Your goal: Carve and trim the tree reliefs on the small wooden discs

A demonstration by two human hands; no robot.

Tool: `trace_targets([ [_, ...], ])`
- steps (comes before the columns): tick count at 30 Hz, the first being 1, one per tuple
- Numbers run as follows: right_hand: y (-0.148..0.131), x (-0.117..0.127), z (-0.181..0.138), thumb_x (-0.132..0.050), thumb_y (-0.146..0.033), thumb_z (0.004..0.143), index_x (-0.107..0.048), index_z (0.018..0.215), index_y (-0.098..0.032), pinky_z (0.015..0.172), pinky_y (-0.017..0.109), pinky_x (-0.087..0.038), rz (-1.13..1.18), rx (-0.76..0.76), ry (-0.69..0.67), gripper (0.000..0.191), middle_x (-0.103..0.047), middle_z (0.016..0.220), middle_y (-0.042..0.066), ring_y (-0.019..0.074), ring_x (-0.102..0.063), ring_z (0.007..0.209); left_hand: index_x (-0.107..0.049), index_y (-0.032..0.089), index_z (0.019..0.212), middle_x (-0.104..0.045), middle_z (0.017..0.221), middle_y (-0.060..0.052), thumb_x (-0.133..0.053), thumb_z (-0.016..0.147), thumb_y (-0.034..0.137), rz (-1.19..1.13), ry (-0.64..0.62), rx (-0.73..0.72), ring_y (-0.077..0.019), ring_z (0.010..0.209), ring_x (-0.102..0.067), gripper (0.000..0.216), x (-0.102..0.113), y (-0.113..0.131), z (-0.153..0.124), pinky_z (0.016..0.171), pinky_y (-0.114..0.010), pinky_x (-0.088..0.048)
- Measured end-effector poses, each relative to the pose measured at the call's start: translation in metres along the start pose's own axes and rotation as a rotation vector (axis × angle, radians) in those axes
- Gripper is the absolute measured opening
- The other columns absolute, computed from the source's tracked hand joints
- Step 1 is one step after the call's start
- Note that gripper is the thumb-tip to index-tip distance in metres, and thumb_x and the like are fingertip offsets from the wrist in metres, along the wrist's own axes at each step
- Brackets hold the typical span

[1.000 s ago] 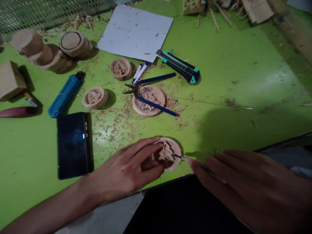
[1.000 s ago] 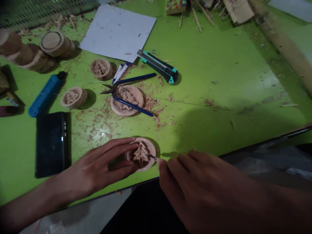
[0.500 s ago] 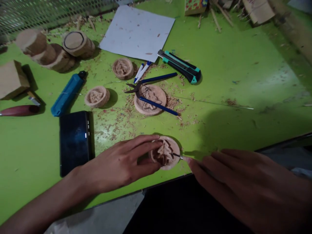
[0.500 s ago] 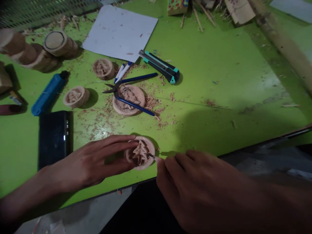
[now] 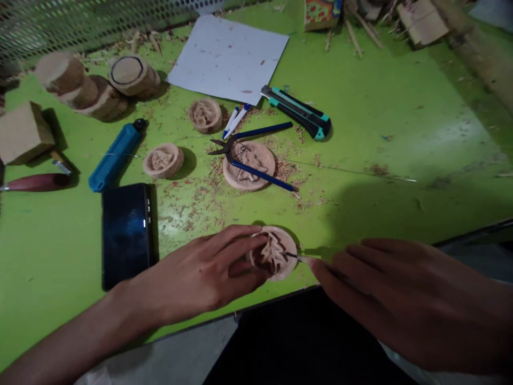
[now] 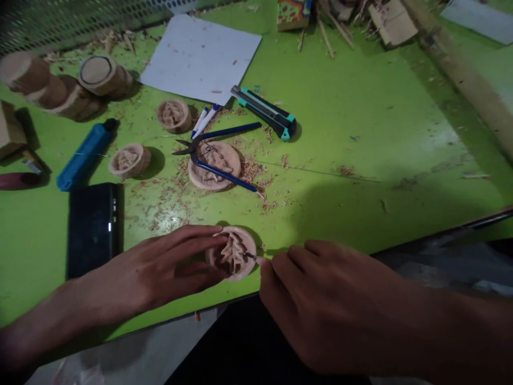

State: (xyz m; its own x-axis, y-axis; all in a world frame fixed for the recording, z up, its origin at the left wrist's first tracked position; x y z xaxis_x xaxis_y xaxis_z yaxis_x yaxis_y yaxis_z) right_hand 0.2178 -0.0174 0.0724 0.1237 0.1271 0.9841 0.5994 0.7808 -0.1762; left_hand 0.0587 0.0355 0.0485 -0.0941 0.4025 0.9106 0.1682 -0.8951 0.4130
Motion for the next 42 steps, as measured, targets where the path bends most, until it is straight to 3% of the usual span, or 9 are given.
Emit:
trace_targets([
  [7, -0.004, 0.003, 0.001, -0.04, -0.005, 0.091, -0.058, 0.112, -0.011, 0.064, 0.038, -0.044, -0.015, 0.021, 0.022, 0.028, -0.063, 0.093, 0.008, 0.0227, -0.059, 0.077, -0.073, 0.016, 0.115, -0.071, 0.129, -0.016, -0.055, 0.103, 0.01, 0.046, 0.198, -0.051, -0.0319, 0.126, -0.066, 0.023, 0.013, 0.002, 0.004, 0.088, -0.047, -0.068],
  [14, -0.007, 0.008, 0.007, -0.04, -0.005, 0.087, -0.056, 0.104, -0.013, 0.055, 0.038, -0.039, -0.027, 0.053, 0.027, 0.024, -0.062, 0.089, 0.007, 0.0236, -0.06, 0.072, -0.076, 0.016, 0.106, -0.077, 0.116, -0.012, -0.064, 0.101, 0.015, 0.071, 0.296, 0.001, -0.0294, 0.114, -0.073, 0.014, 0.021, 0.007, 0.01, 0.089, -0.044, -0.068],
  [18, -0.008, 0.009, 0.007, -0.042, -0.006, 0.085, -0.055, 0.1, -0.014, 0.054, 0.038, -0.039, -0.035, 0.043, 0.022, 0.021, -0.063, 0.088, 0.007, 0.024, -0.06, 0.07, -0.077, 0.014, 0.105, -0.076, 0.116, -0.016, -0.064, 0.099, 0.011, 0.111, 0.287, 0.019, -0.0336, 0.116, -0.072, 0.015, 0.016, 0.014, 0.009, 0.091, -0.05, -0.066],
  [24, -0.01, 0.008, 0.007, -0.041, -0.006, 0.087, -0.056, 0.104, -0.012, 0.055, 0.04, -0.041, -0.057, 0.039, 0.027, 0.024, -0.064, 0.089, 0.008, 0.0247, -0.062, 0.071, -0.073, 0.012, 0.115, -0.068, 0.133, -0.023, -0.055, 0.102, 0.008, 0.154, 0.205, 0.057, -0.0389, 0.133, -0.062, 0.022, 0.001, 0.023, 0.0, 0.101, -0.061, -0.059],
  [34, -0.009, 0.01, 0.008, -0.04, -0.004, 0.086, -0.055, 0.108, -0.011, 0.055, 0.039, -0.043, -0.095, 0.04, 0.017, 0.027, -0.066, 0.093, 0.009, 0.0253, -0.064, 0.074, -0.065, 0.007, 0.109, -0.055, 0.147, -0.027, -0.044, 0.101, 0.006, 0.12, 0.198, 0.146, -0.0391, 0.145, -0.048, 0.023, -0.012, 0.032, -0.004, 0.104, -0.051, -0.06],
  [36, -0.009, 0.01, 0.007, -0.04, -0.004, 0.087, -0.055, 0.107, -0.012, 0.055, 0.039, -0.043, -0.096, 0.034, 0.022, 0.026, -0.066, 0.091, 0.008, 0.0249, -0.064, 0.073, -0.066, 0.006, 0.107, -0.056, 0.146, -0.027, -0.045, 0.099, 0.004, 0.138, 0.246, 0.167, -0.0406, 0.141, -0.051, 0.022, -0.012, 0.036, -0.006, 0.101, -0.052, -0.062],
  [40, -0.009, 0.009, 0.007, -0.04, -0.006, 0.089, -0.056, 0.108, -0.012, 0.057, 0.039, -0.044, -0.097, 0.03, 0.022, 0.026, -0.065, 0.091, 0.008, 0.025, -0.063, 0.072, -0.07, 0.005, 0.111, -0.066, 0.13, -0.025, -0.053, 0.096, 0.007, 0.254, 0.312, 0.206, -0.0378, 0.107, -0.067, 0.022, -0.012, 0.046, -0.01, 0.076, -0.051, -0.068],
  [42, -0.009, 0.009, 0.007, -0.041, -0.006, 0.089, -0.057, 0.108, -0.012, 0.058, 0.039, -0.043, -0.103, 0.03, 0.017, 0.026, -0.066, 0.092, 0.008, 0.0251, -0.063, 0.073, -0.071, 0.004, 0.115, -0.068, 0.123, -0.025, -0.054, 0.094, 0.006, 0.3, 0.314, 0.208, -0.0376, 0.101, -0.069, 0.027, -0.012, 0.05, -0.01, 0.072, -0.051, -0.069],
])
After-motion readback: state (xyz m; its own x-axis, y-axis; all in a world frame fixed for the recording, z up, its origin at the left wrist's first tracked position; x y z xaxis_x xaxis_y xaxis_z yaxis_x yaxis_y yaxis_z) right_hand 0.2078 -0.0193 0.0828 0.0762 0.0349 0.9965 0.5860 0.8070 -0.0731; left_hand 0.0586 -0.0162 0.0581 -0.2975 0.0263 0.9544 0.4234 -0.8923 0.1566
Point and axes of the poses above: each hand's wrist, its own z-axis towards the middle knuckle, its own x-axis out of the back of the hand, y = z × x, the point moved 8 cm from there along z, towards the middle knuckle
